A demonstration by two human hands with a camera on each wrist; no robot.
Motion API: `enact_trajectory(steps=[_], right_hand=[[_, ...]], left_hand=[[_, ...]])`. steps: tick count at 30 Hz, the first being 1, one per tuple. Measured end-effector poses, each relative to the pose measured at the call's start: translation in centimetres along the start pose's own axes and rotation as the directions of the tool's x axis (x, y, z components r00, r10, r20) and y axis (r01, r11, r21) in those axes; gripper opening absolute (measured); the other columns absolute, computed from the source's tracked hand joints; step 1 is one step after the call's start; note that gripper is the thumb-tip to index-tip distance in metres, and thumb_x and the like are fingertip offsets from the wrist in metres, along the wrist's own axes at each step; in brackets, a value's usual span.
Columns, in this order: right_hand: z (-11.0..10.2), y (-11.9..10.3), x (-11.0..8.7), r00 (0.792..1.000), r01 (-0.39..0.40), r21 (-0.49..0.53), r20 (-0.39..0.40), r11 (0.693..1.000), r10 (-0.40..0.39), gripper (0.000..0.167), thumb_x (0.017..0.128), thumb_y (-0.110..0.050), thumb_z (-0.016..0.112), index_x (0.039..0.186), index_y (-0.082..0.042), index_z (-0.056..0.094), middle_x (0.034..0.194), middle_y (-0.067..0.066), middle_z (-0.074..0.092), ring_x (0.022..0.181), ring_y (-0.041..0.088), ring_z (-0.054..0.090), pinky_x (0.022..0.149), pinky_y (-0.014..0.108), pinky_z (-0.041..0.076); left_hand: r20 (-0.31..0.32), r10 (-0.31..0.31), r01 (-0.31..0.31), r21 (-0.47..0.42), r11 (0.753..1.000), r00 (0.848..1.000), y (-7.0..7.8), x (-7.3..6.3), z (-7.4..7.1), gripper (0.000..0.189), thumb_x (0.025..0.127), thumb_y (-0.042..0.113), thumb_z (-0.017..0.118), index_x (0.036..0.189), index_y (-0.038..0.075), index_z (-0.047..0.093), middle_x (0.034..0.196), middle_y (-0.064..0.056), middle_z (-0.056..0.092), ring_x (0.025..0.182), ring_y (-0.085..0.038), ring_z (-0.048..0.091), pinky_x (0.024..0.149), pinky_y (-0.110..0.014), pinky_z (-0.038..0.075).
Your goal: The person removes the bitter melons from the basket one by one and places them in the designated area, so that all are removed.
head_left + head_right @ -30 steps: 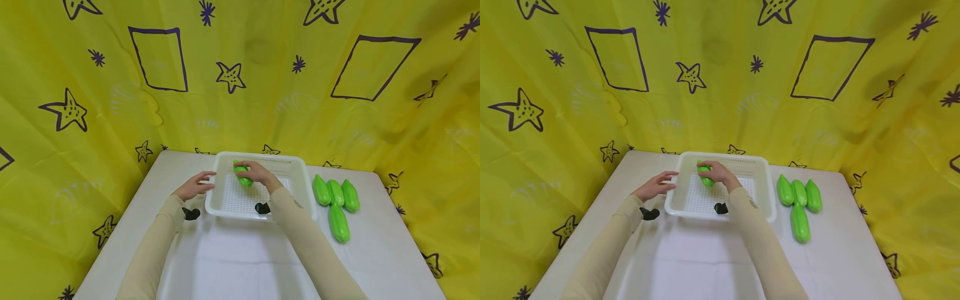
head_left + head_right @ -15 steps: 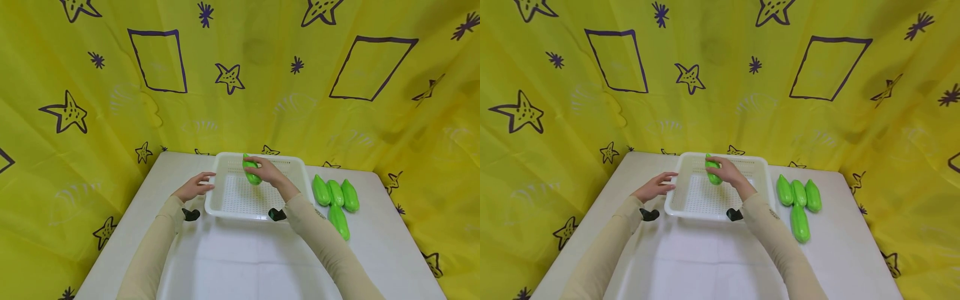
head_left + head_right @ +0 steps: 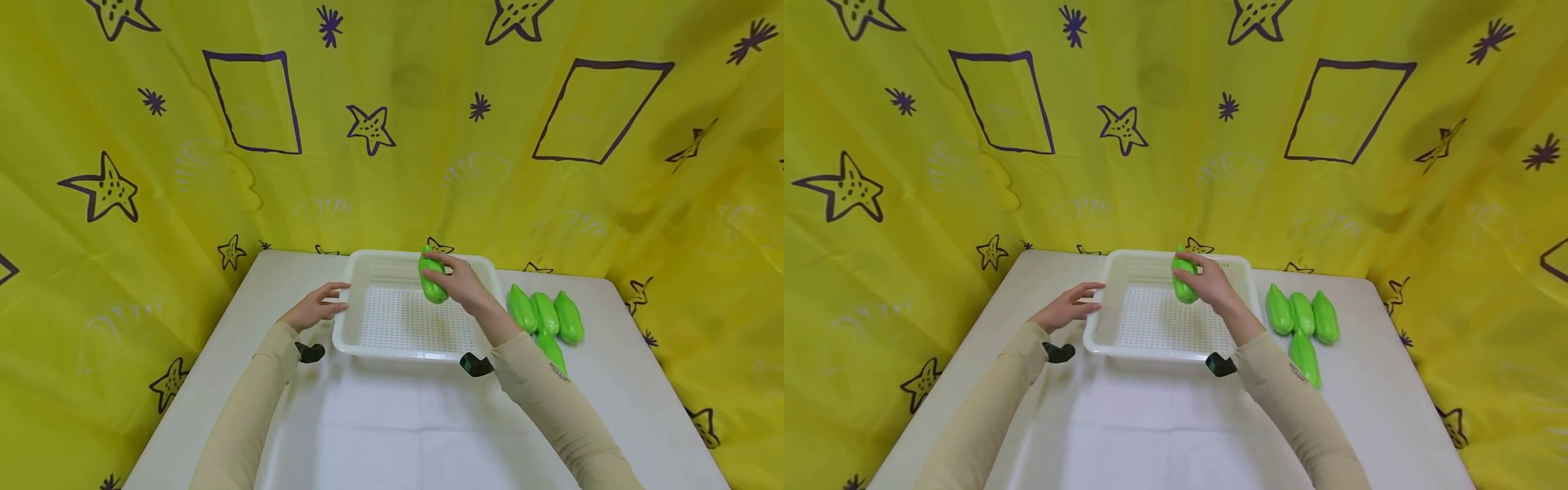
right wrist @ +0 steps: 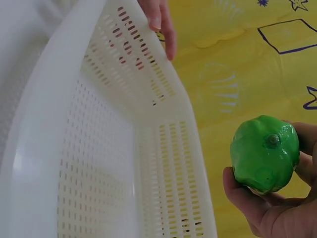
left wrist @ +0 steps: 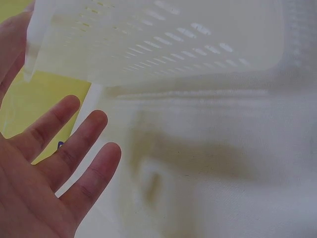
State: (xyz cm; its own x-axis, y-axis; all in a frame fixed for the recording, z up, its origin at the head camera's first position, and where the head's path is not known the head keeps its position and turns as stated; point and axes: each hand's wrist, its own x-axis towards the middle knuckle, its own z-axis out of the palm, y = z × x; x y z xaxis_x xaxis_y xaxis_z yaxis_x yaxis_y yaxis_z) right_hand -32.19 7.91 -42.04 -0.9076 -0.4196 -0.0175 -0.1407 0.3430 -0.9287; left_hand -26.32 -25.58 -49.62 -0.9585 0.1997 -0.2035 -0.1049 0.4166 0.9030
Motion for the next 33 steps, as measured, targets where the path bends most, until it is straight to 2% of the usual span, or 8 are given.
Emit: enact_trajectory(steps=[7,17,19,24,28,33], right_hand=[[-1.5,0.3,-1.8,0.999,0.025,-0.014,-0.045,1.000,-0.025,0.050,0.096,-0.023,0.065,0.142,-0.012,0.051,0.135,0.021,0.051,0.096,0.031,0.060,0.069,0.027,0.053],[-3.0,1.3,-4.4,0.994,0.019,-0.004,-0.111,1.000,-0.019,0.051,0.096,-0.027,0.065,0.143,-0.013,0.050,0.146,0.018,0.042,0.107,0.037,0.060,0.070,0.026,0.054],[-3.4,1.6,-4.9,0.992,0.021,0.009,-0.123,1.000,-0.020,0.052,0.096,-0.027,0.065,0.144,-0.013,0.049,0.147,0.017,0.039,0.109,0.038,0.058,0.071,0.027,0.054],[-4.6,2.4,-6.3,0.987,0.016,0.026,-0.159,1.000,-0.012,0.055,0.096,-0.029,0.065,0.144,-0.012,0.047,0.149,0.018,0.037,0.110,0.039,0.057,0.071,0.025,0.054],[-6.0,2.9,-8.0,0.984,-0.018,-0.016,-0.180,1.000,0.014,0.058,0.096,-0.035,0.063,0.146,-0.013,0.044,0.151,0.018,0.034,0.116,0.036,0.054,0.075,0.020,0.051],[-8.0,3.9,-10.0,0.978,-0.039,-0.038,-0.206,0.999,0.030,0.062,0.098,-0.037,0.059,0.150,-0.011,0.038,0.151,0.020,0.031,0.116,0.031,0.051,0.077,0.016,0.049]], left_hand=[[0.000,0.000,0.000,0.007,1.000,1.000,0.0,0.0,-0.1,0.057,0.095,0.032,0.066,0.146,0.023,0.044,0.144,-0.019,0.040,0.127,-0.036,0.048,0.100,-0.049,0.046],[0.009,0.017,-0.018,0.008,1.000,1.000,0.0,0.1,0.1,0.056,0.098,0.025,0.062,0.148,0.017,0.041,0.145,-0.022,0.039,0.126,-0.039,0.048,0.100,-0.052,0.046],[0.011,0.017,-0.017,0.006,1.000,1.000,0.3,-0.1,0.1,0.056,0.098,0.023,0.061,0.149,0.015,0.040,0.145,-0.024,0.038,0.127,-0.041,0.047,0.100,-0.054,0.045],[0.023,0.016,-0.016,-0.002,1.000,1.000,2.3,-1.5,0.2,0.054,0.099,0.021,0.060,0.148,0.010,0.040,0.145,-0.027,0.037,0.128,-0.044,0.045,0.101,-0.055,0.044],[0.020,0.029,-0.029,0.017,0.999,0.999,3.1,-2.1,0.3,0.054,0.099,0.023,0.059,0.148,0.010,0.039,0.145,-0.028,0.036,0.128,-0.045,0.044,0.100,-0.054,0.045],[0.010,0.018,-0.018,0.011,1.000,1.000,2.1,-1.5,0.4,0.055,0.099,0.023,0.060,0.148,0.012,0.039,0.147,-0.027,0.034,0.130,-0.044,0.042,0.102,-0.055,0.043]])
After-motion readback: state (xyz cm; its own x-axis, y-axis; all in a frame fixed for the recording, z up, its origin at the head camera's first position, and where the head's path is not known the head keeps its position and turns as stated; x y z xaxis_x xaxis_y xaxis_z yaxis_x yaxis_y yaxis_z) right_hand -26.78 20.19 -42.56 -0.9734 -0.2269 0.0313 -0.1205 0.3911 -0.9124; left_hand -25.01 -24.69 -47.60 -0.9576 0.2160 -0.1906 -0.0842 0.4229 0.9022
